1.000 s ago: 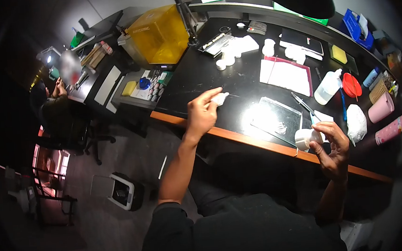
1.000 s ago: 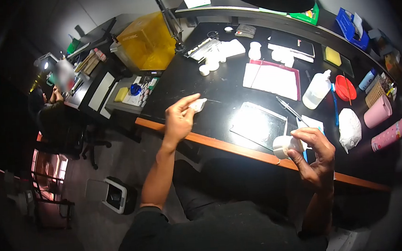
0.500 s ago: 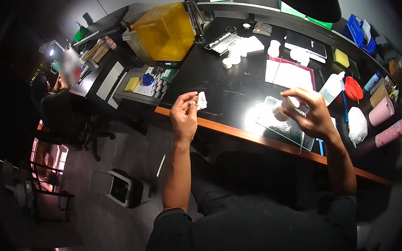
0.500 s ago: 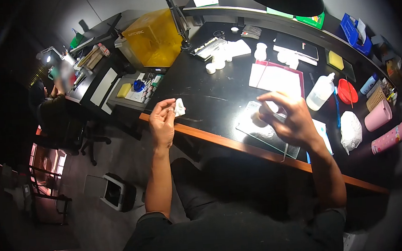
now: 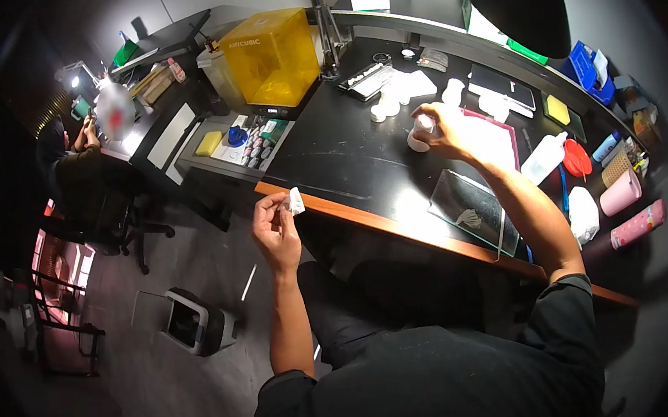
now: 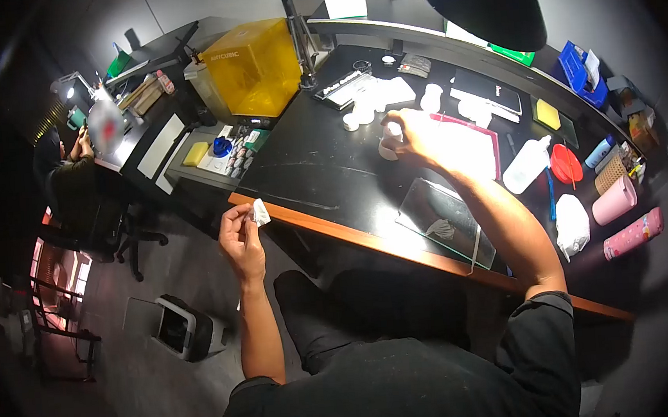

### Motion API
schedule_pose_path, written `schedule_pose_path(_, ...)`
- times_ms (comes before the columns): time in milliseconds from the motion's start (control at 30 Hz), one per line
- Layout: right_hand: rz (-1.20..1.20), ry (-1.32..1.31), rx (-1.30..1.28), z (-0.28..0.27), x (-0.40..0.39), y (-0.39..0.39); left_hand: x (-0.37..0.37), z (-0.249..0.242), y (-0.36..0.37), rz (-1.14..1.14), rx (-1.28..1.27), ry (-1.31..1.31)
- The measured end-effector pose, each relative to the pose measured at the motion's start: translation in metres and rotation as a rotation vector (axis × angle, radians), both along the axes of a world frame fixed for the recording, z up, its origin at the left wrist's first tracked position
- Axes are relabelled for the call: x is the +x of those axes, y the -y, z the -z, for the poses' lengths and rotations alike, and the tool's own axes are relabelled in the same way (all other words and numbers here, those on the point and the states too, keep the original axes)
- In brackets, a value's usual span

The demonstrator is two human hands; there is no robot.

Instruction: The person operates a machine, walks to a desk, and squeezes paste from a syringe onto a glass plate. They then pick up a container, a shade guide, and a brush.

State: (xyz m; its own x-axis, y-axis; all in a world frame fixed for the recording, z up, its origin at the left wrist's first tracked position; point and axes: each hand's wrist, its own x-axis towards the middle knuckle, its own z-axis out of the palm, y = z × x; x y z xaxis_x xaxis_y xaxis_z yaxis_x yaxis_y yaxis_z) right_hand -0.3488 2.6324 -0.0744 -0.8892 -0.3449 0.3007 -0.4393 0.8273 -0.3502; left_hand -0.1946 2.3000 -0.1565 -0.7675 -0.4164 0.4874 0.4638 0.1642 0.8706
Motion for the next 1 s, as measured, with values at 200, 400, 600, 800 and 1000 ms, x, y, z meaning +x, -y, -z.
schedule_pose_path(200, 0.004, -0.007, -0.007, 0.01, 0.001, 0.01, -0.007, 0.01, -0.003, 0.204, 0.342, 0.038)
schedule_pose_path(400, -0.195, -0.179, -0.15, -0.004, 0.042, 0.036, -0.015, 0.007, -0.016, 0.346, 0.549, 0.08)
schedule_pose_path(600, -0.506, 0.033, -0.111, -0.055, 0.132, 0.026, -0.018, -0.001, -0.026, 0.372, 0.53, 0.063)
schedule_pose_path(800, -0.225, -0.026, -0.193, -0.076, 0.189, -0.05, -0.03, -0.004, -0.029, 0.315, 0.313, 0.134)
schedule_pose_path(1000, 0.018, -0.013, -0.527, -0.047, 0.239, -0.121, -0.042, -0.018, -0.057, 0.312, -0.157, 0.184)
